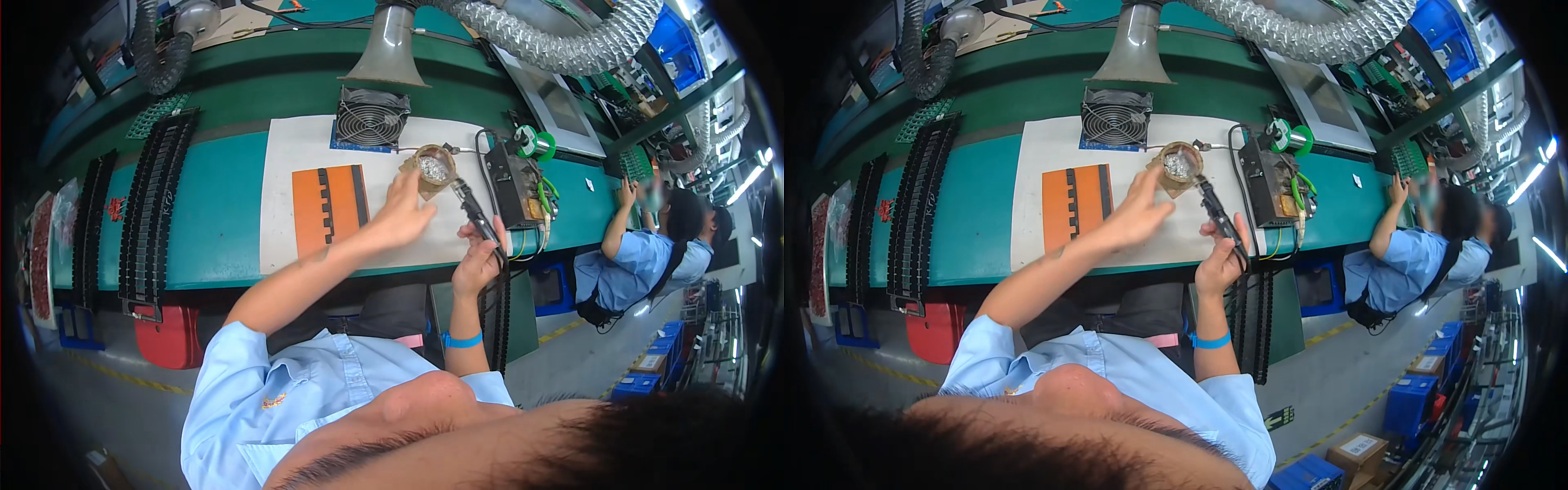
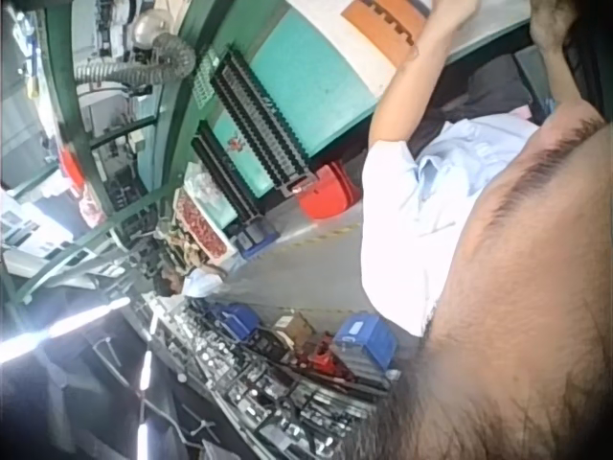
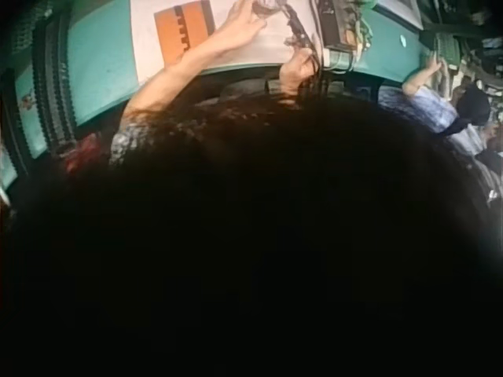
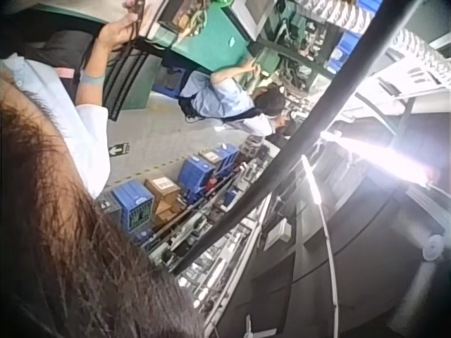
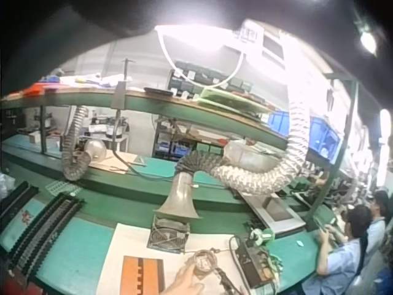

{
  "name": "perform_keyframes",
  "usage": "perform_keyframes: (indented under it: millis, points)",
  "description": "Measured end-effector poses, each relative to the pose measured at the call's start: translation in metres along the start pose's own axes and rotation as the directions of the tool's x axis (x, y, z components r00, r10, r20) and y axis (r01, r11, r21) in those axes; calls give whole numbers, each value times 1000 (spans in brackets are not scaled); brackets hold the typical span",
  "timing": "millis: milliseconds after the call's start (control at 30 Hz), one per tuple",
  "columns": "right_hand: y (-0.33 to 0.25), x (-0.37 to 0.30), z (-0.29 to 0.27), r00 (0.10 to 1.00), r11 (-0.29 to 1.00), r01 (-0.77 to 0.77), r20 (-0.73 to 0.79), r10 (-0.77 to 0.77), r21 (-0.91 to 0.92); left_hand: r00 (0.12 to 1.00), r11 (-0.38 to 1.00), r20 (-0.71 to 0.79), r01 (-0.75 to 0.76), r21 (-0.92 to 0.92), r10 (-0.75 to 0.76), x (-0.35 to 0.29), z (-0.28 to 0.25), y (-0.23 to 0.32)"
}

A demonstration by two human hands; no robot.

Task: Manually inserting small electronic components into a printed circuit board at a production workbench.

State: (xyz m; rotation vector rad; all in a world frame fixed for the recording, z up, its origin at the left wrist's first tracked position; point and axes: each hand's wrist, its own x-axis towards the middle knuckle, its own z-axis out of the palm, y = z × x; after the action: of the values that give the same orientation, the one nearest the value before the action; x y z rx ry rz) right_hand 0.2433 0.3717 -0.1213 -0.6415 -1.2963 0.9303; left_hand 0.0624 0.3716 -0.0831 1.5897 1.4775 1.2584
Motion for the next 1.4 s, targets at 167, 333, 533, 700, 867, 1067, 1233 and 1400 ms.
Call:
perform_keyframes:
  millis: [167,333,533,700,867,1067,1233,1400]
  points:
    - [-10,13,19,996,994,56,-68,-50,89,973,926,122,223,-305,-195,37,-10,-13]
    - [-10,6,20,994,988,55,-85,-68,-146,957,888,170,281,-365,-233,20,-26,6]
    - [-10,3,26,972,976,-168,-190,140,-140,994,991,90,-68,114,58,-51,-118,42]
    - [-23,20,35,975,944,-135,-212,72,-301,974,694,-212,97,714,82,-126,-213,29]
    - [-13,39,51,962,966,-206,-210,172,-156,795,72,-579,577,814,178,-202,-277,-53]
    - [7,41,71,980,972,-117,-185,79,-205,669,92,-742,741,665,-29,-233,-299,-65]
    - [13,39,70,986,955,-59,-167,10,-292,690,170,-724,717,676,-27,-245,-292,-61]
    - [12,39,70,990,942,-43,-140,-4,-333,657,169,-753,746,644,-30,-263,-274,-45]
